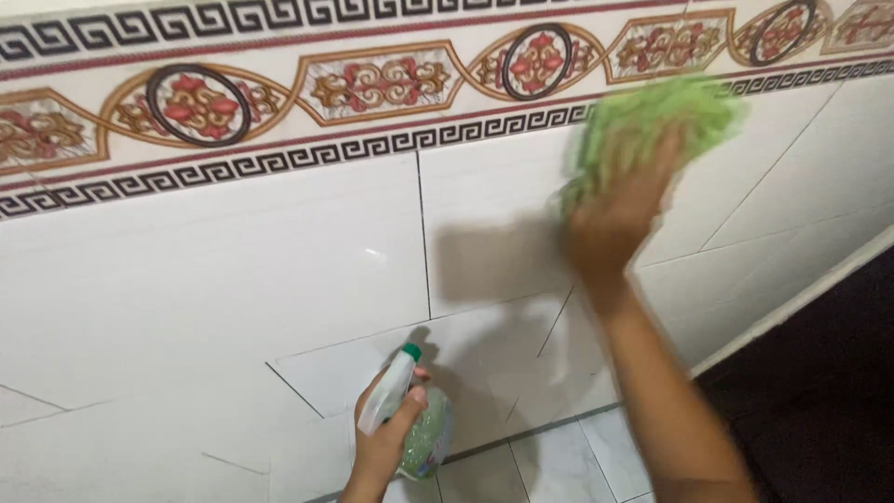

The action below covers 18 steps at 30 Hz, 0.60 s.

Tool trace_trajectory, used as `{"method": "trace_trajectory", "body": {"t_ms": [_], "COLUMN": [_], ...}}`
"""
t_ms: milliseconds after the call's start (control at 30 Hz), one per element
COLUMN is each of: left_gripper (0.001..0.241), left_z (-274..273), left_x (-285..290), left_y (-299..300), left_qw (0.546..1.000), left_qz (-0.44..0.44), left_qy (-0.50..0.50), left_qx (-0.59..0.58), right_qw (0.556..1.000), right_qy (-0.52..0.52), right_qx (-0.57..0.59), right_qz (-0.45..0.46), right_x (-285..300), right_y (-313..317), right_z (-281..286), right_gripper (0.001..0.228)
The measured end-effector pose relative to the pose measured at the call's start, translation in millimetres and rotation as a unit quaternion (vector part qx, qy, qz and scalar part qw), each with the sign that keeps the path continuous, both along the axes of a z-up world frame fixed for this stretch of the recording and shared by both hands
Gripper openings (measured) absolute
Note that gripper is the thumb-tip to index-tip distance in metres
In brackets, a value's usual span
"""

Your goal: The person sprays a cleaning solution onto a tiled wall and wipes the surface with a green cloth. They repeatedly spray and wipe different sections of the wall, focusing on the decorative border and the white tiles below.

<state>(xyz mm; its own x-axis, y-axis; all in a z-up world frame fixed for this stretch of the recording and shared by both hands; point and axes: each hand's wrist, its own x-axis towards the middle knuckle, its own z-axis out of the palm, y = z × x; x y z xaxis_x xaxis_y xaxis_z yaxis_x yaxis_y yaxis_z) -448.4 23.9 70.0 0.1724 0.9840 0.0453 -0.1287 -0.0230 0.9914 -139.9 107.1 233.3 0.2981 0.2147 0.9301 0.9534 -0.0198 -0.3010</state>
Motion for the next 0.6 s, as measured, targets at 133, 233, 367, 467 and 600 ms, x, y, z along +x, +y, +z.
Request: {"method": "trace_trajectory", "body": {"t_ms": [133,233,367,467,600], "left_gripper": [0.035,0.034,0.037,0.035,0.034], "left_z": [4.7,6.6,5.6,-1.2,-16.6], "left_x": [15.5,23.0,34.6,43.2,53.8], "left_y": [0.4,-6.1,-4.9,-1.2,-1.7], "left_qw": [0.997,0.994,0.993,0.991,0.992], "left_qz": [0.030,0.038,0.047,0.058,0.084], "left_qy": [-0.010,-0.077,-0.097,-0.098,-0.081], "left_qx": [0.064,0.067,0.056,0.067,0.052], "right_qw": [0.952,0.912,0.888,0.936,0.990], "right_qy": [-0.233,-0.327,-0.203,-0.215,0.118], "right_qx": [-0.119,-0.134,-0.144,-0.268,-0.071], "right_qz": [0.162,0.208,0.388,-0.072,-0.001], "right_x": [-111.1,-89.0,13.9,130.0,159.4], "right_y": [-28.8,-30.3,-22.0,-16.0,-33.4], "right_z": [-63.4,-164.9,-148.0,-177.0,-135.7], "right_gripper": [0.019,0.046,0.032,0.078,0.068]}}
